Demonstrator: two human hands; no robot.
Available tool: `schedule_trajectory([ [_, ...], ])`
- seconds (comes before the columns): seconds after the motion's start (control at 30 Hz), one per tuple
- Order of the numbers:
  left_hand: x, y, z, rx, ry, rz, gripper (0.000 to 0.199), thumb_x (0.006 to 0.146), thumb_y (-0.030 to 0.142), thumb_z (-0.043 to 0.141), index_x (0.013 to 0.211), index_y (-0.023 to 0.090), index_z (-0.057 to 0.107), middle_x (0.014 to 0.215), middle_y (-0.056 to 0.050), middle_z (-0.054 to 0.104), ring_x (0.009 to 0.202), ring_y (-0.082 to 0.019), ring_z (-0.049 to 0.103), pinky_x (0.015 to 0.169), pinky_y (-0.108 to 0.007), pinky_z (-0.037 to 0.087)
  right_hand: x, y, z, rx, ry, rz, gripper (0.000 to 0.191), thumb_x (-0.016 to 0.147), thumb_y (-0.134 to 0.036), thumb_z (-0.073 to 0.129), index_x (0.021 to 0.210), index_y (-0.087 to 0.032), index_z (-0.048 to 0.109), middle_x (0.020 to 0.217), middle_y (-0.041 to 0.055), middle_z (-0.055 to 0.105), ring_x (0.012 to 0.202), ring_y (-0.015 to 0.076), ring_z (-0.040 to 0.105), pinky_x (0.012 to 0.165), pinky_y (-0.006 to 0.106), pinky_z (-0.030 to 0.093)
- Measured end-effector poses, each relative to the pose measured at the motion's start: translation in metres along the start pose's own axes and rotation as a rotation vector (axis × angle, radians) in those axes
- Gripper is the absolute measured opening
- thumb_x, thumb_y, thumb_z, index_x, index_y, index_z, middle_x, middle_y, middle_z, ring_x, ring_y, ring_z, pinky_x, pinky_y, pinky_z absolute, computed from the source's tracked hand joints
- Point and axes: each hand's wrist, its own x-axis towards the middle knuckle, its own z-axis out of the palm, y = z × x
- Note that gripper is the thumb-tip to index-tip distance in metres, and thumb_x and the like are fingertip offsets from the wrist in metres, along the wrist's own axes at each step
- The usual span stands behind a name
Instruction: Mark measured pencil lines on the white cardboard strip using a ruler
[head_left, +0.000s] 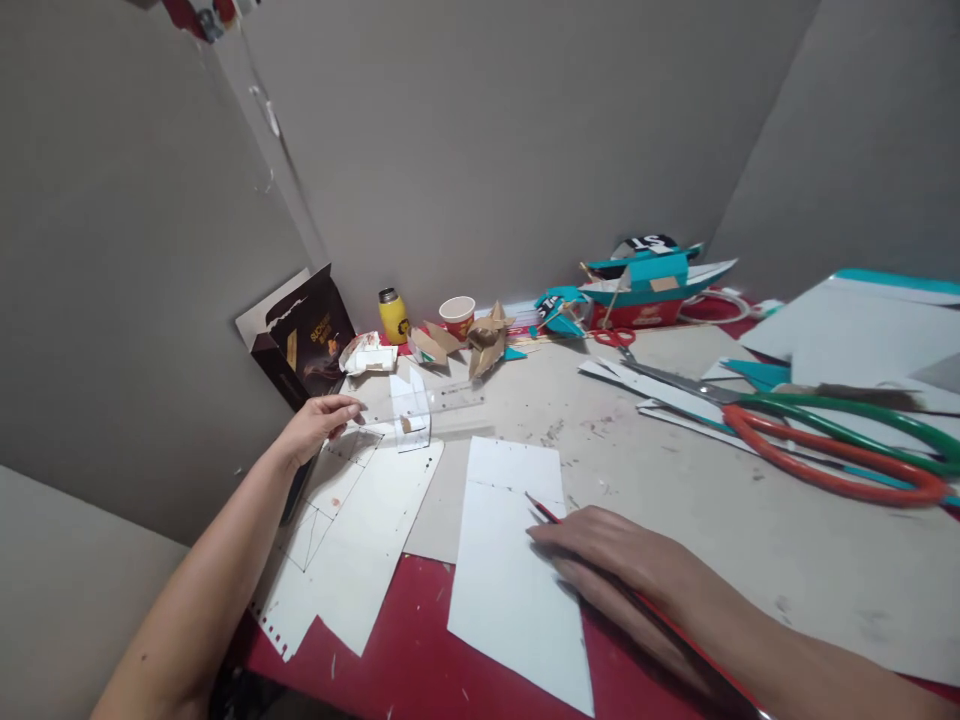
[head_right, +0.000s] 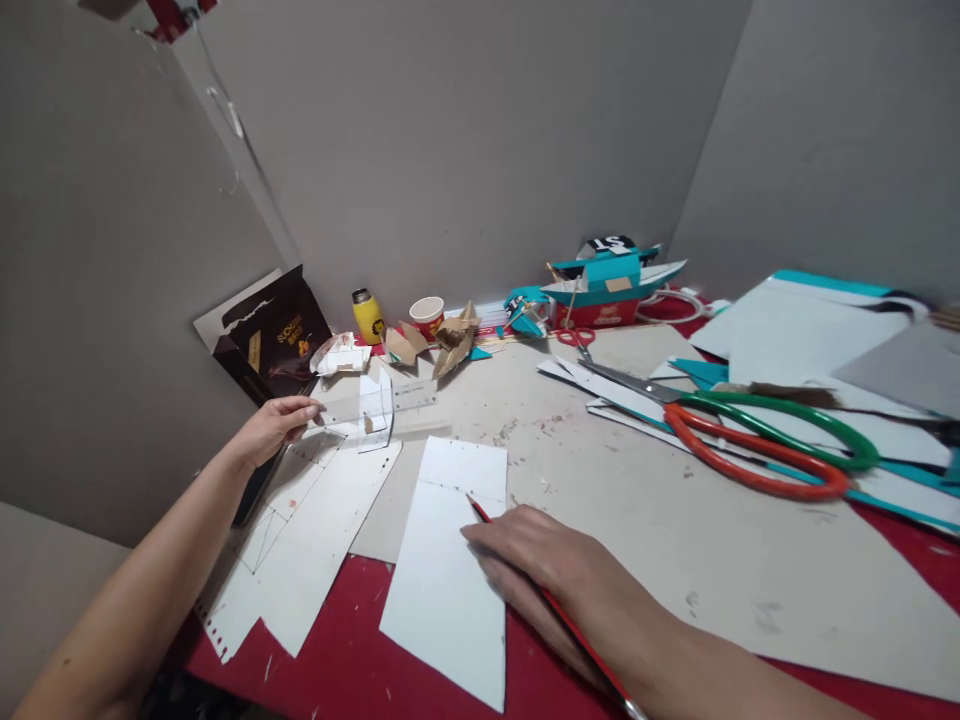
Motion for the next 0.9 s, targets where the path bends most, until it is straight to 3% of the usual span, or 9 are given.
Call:
schedule_trajectory([
  [0.1, 0.006, -0.003, -0.001, 0.007, -0.067, 0.037, 0.034, 0.093, 0.035, 0.06, 0.122, 0.017, 0.058, 0.121, -0.009, 0.061, 0.1, -0.023, 0.063, 0.084, -0.043, 0.055, -0.004, -0.007, -0.013, -0.009, 0.095, 0.193, 0.035, 0.098, -0.041, 0.041, 0.11, -0.027, 0.071, 0.104, 0.0081, 0.074, 0.095, 0.0246, 0.071, 0.078, 0.035, 0.06],
  [0.17, 0.005, -0.003, -0.001, 0.015, -0.106, 0.067, 0.033, 0.093, 0.035, 0.06, 0.121, 0.017, 0.058, 0.12, -0.009, 0.061, 0.099, -0.022, 0.064, 0.083, -0.043, 0.055, -0.001, -0.016, -0.028, -0.011, 0.18, 0.296, 0.036, 0.097, -0.046, 0.041, 0.108, -0.028, 0.07, 0.096, 0.0059, 0.076, 0.085, 0.0235, 0.073, 0.071, 0.031, 0.061],
  [0.23, 0.003, -0.002, 0.0, 0.021, -0.144, 0.101, 0.031, 0.093, 0.035, 0.06, 0.118, 0.016, 0.059, 0.116, -0.008, 0.063, 0.095, -0.021, 0.064, 0.08, -0.041, 0.056, 0.013, -0.028, -0.044, -0.05, 0.24, 0.256, 0.034, 0.096, -0.047, 0.042, 0.104, -0.029, 0.07, 0.088, 0.0041, 0.076, 0.075, 0.022, 0.073, 0.064, 0.028, 0.061],
  [0.37, -0.005, 0.004, 0.006, 0.015, -0.197, 0.175, 0.023, 0.093, 0.034, 0.061, 0.104, 0.014, 0.063, 0.094, -0.003, 0.065, 0.073, -0.014, 0.063, 0.064, -0.03, 0.054, 0.067, -0.041, -0.056, -0.316, 0.2, 0.087, 0.03, 0.094, -0.046, 0.046, 0.103, -0.026, 0.067, 0.101, 0.0078, 0.074, 0.086, 0.0247, 0.071, 0.068, 0.033, 0.057],
  [0.43, -0.009, 0.007, 0.008, -0.004, -0.217, 0.201, 0.019, 0.091, 0.032, 0.063, 0.095, 0.013, 0.065, 0.075, 0.002, 0.061, 0.057, -0.009, 0.054, 0.054, -0.023, 0.047, 0.095, -0.036, -0.047, -0.361, 0.174, 0.031, 0.034, 0.092, -0.047, 0.047, 0.106, -0.021, 0.065, 0.103, 0.0116, 0.072, 0.087, 0.0258, 0.069, 0.072, 0.038, 0.056],
  [0.53, -0.013, 0.008, 0.01, -0.046, -0.249, 0.21, 0.016, 0.087, 0.03, 0.065, 0.087, 0.014, 0.069, 0.058, 0.006, 0.053, 0.047, -0.006, 0.041, 0.047, -0.019, 0.035, 0.126, -0.02, -0.022, -0.234, -0.014, 0.06, 0.042, 0.088, -0.05, 0.053, 0.113, -0.018, 0.062, 0.103, 0.0131, 0.071, 0.088, 0.0245, 0.067, 0.077, 0.04, 0.053],
  [0.6, -0.015, 0.006, 0.009, -0.069, -0.273, 0.198, 0.017, 0.084, 0.03, 0.067, 0.085, 0.014, 0.071, 0.057, 0.006, 0.054, 0.046, -0.005, 0.039, 0.047, -0.019, 0.033, 0.137, -0.012, -0.004, -0.083, -0.189, 0.138, 0.04, 0.088, -0.049, 0.053, 0.109, -0.016, 0.063, 0.084, 0.0083, 0.069, 0.071, 0.0189, 0.063, 0.066, 0.033, 0.051],
  [0.7, -0.013, 0.001, 0.005, -0.08, -0.299, 0.161, 0.018, 0.08, 0.032, 0.07, 0.08, 0.014, 0.073, 0.058, 0.004, 0.057, 0.046, -0.005, 0.041, 0.047, -0.02, 0.034, 0.145, -0.007, 0.016, 0.117, -0.37, 0.292, 0.036, 0.09, -0.047, 0.048, 0.097, -0.015, 0.063, 0.061, -0.0007, 0.055, 0.049, 0.0108, 0.044, 0.049, 0.025, 0.038],
  [0.9, -0.003, -0.011, -0.007, -0.088, -0.201, 0.073, 0.02, 0.081, 0.031, 0.068, 0.088, 0.014, 0.074, 0.058, 0.002, 0.06, 0.045, -0.007, 0.046, 0.047, -0.02, 0.039, 0.157, 0.0, 0.028, 0.235, -0.382, 0.368, 0.035, 0.083, -0.047, 0.057, 0.091, -0.014, 0.063, 0.063, -0.0003, 0.055, 0.052, 0.01, 0.042, 0.05, 0.024, 0.035],
])
